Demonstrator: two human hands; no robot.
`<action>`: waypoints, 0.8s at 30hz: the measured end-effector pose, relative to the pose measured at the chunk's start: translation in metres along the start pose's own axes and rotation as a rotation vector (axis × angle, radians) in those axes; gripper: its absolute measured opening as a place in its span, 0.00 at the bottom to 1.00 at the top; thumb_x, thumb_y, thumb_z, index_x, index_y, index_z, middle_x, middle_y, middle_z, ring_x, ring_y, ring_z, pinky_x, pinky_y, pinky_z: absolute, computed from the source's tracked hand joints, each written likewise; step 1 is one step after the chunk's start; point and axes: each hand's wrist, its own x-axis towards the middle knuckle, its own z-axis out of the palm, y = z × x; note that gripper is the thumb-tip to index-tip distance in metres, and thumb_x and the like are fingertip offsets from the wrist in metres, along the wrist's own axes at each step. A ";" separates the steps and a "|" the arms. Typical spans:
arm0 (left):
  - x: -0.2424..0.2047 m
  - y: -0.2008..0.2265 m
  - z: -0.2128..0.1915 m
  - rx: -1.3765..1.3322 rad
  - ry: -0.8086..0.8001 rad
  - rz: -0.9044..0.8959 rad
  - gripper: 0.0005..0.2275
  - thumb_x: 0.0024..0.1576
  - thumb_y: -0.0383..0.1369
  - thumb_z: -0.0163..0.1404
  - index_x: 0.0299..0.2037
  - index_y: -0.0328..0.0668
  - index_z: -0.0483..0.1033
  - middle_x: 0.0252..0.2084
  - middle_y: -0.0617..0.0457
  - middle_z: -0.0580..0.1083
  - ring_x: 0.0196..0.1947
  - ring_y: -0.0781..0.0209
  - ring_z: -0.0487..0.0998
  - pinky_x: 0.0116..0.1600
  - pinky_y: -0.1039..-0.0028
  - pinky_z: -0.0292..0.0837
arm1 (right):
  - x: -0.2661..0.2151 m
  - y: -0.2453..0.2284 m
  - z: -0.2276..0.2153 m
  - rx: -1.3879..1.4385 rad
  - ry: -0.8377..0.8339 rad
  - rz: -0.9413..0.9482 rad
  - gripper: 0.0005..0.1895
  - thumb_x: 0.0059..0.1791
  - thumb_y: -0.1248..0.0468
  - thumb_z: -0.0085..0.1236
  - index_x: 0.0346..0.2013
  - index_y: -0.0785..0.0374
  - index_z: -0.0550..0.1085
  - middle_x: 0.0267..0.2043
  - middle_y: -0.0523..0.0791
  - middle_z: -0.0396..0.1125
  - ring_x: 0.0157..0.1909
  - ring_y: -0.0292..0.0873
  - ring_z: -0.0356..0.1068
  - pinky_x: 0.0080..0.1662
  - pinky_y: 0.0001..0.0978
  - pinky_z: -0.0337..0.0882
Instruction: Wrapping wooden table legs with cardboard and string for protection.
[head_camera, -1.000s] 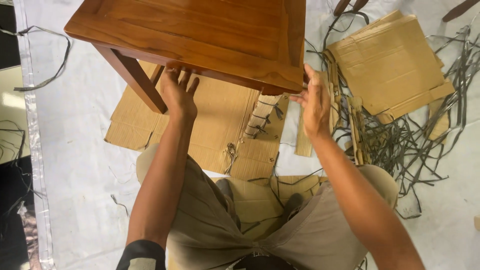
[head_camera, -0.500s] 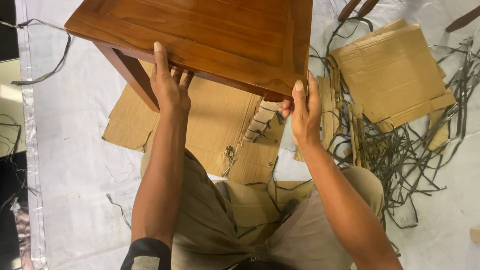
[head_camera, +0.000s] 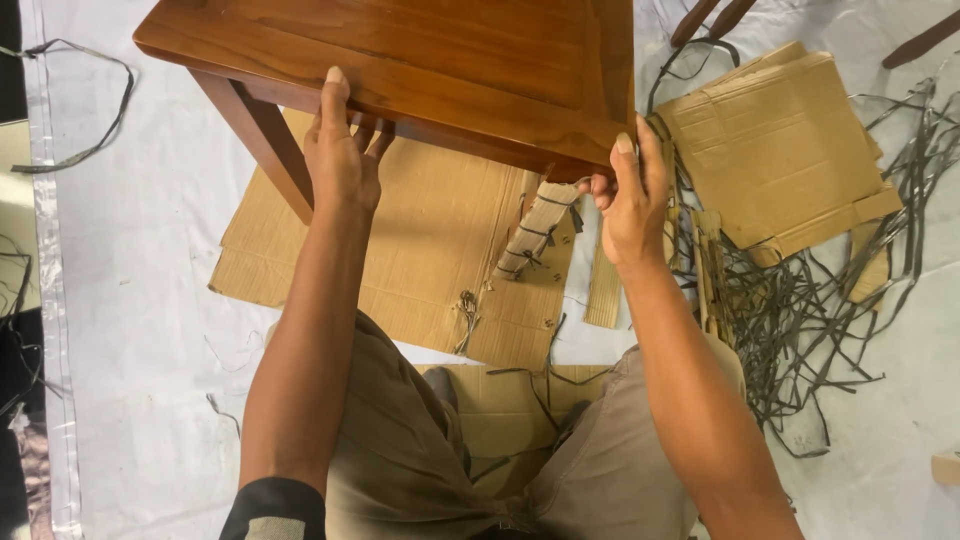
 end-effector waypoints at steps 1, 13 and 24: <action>0.001 -0.002 0.000 -0.001 -0.002 -0.002 0.25 0.47 0.46 0.56 0.46 0.30 0.74 0.46 0.42 0.67 0.54 0.44 0.73 0.57 0.54 0.76 | -0.001 0.000 -0.001 -0.002 0.002 -0.002 0.36 0.56 0.54 0.50 0.74 0.67 0.54 0.42 0.41 0.57 0.29 0.30 0.60 0.36 0.21 0.71; -0.005 -0.010 -0.019 -0.003 -0.054 0.007 0.15 0.50 0.45 0.58 0.36 0.41 0.76 0.37 0.52 0.65 0.46 0.53 0.71 0.57 0.57 0.74 | -0.013 0.010 -0.003 -0.009 0.009 -0.014 0.35 0.57 0.55 0.48 0.75 0.66 0.53 0.44 0.43 0.58 0.28 0.30 0.60 0.36 0.22 0.71; 0.049 0.009 -0.062 0.483 0.183 0.389 0.42 0.53 0.53 0.58 0.71 0.44 0.46 0.67 0.33 0.63 0.70 0.30 0.63 0.66 0.37 0.56 | -0.017 0.014 0.024 -0.270 0.247 -0.094 0.29 0.58 0.51 0.36 0.70 0.62 0.61 0.56 0.51 0.63 0.23 0.30 0.55 0.28 0.21 0.63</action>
